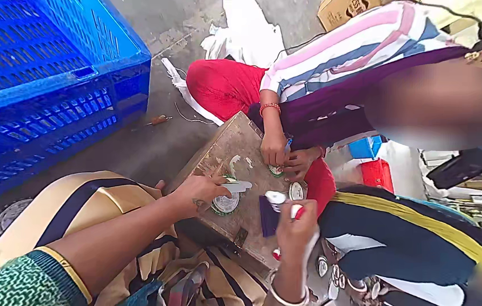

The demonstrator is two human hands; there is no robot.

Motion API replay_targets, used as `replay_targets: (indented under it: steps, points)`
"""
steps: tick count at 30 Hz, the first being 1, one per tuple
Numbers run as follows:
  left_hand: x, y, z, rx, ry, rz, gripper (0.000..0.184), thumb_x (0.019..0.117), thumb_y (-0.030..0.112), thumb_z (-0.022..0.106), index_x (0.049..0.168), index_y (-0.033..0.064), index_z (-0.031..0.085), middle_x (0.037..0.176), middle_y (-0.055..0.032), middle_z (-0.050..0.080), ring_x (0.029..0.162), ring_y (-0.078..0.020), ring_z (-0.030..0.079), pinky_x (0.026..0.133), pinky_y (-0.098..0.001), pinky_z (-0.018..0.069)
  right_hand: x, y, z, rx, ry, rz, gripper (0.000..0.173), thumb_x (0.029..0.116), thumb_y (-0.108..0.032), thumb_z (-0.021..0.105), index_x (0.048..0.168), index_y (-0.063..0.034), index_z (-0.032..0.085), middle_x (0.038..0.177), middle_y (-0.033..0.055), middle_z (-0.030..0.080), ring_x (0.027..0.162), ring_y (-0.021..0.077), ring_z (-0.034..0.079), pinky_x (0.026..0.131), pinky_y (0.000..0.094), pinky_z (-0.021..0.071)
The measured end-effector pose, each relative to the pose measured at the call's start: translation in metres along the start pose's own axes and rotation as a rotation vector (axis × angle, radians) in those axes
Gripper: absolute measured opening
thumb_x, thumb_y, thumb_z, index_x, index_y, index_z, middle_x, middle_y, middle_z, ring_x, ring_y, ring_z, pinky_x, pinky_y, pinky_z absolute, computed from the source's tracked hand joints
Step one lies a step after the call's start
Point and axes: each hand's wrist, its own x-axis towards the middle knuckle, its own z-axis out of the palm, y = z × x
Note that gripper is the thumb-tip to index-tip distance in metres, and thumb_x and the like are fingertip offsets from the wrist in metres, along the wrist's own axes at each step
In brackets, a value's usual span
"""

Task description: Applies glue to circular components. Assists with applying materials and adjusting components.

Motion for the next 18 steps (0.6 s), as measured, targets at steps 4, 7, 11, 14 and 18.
replay_targets:
  steps: [4,7,11,14,18]
  points:
    - [0.0,0.001,0.003,0.158,-0.097,0.092,0.038,0.0985,-0.005,0.051,0.128,0.008,0.071,0.135,-0.0134,0.067,0.113,-0.0402,0.067,0.083,-0.0566,0.0548,0.009,0.052,-0.006,-0.159,-0.036,0.25,0.027,0.1007,-0.017,0.059,0.11,0.0087,0.061,0.082,0.0231,0.067,0.074,0.0382,0.067,0.067,0.0574,0.0507]
    - [-0.001,-0.004,0.009,0.146,-0.076,0.129,0.03,0.0966,0.012,0.069,0.125,0.0041,0.071,0.132,-0.0152,0.068,0.122,-0.039,0.064,0.089,-0.0563,0.0545,0.007,0.069,0.008,-0.225,-0.244,0.387,0.032,0.1018,-0.016,0.059,0.121,0.0092,0.061,0.102,0.0299,0.069,0.094,0.0469,0.069,0.082,0.065,0.0507]
    - [0.0,-0.007,0.006,0.137,-0.084,0.125,0.033,0.0919,0.017,0.076,0.121,0.0035,0.073,0.13,-0.0156,0.069,0.126,-0.0374,0.062,0.094,-0.0555,0.053,0.008,0.074,0.01,-0.181,-0.233,0.409,0.03,0.1019,-0.016,0.058,0.118,0.009,0.061,0.098,0.0289,0.069,0.092,0.0448,0.068,0.081,0.0632,0.0498]
    - [0.001,-0.008,0.009,0.129,-0.052,0.13,0.023,0.0989,0.017,0.067,0.115,0.0032,0.076,0.121,-0.0165,0.073,0.119,-0.0375,0.067,0.092,-0.0551,0.0544,0.001,0.072,0.0,-0.08,-0.13,0.352,0.027,0.1003,-0.014,0.059,0.111,0.0099,0.061,0.088,0.024,0.066,0.081,0.0359,0.065,0.073,0.0565,0.0489]
    - [0.004,-0.004,0.005,0.001,0.023,-0.015,0.026,0.1042,0.022,0.059,0.105,0.0028,0.077,0.108,-0.0166,0.075,0.099,-0.0351,0.072,0.085,-0.0561,0.0539,-0.013,0.045,-0.01,0.09,-0.116,0.235,0.021,0.0967,-0.015,0.057,0.102,0.0053,0.06,0.081,0.008,0.059,0.071,0.0127,0.055,0.067,0.0357,0.0463]
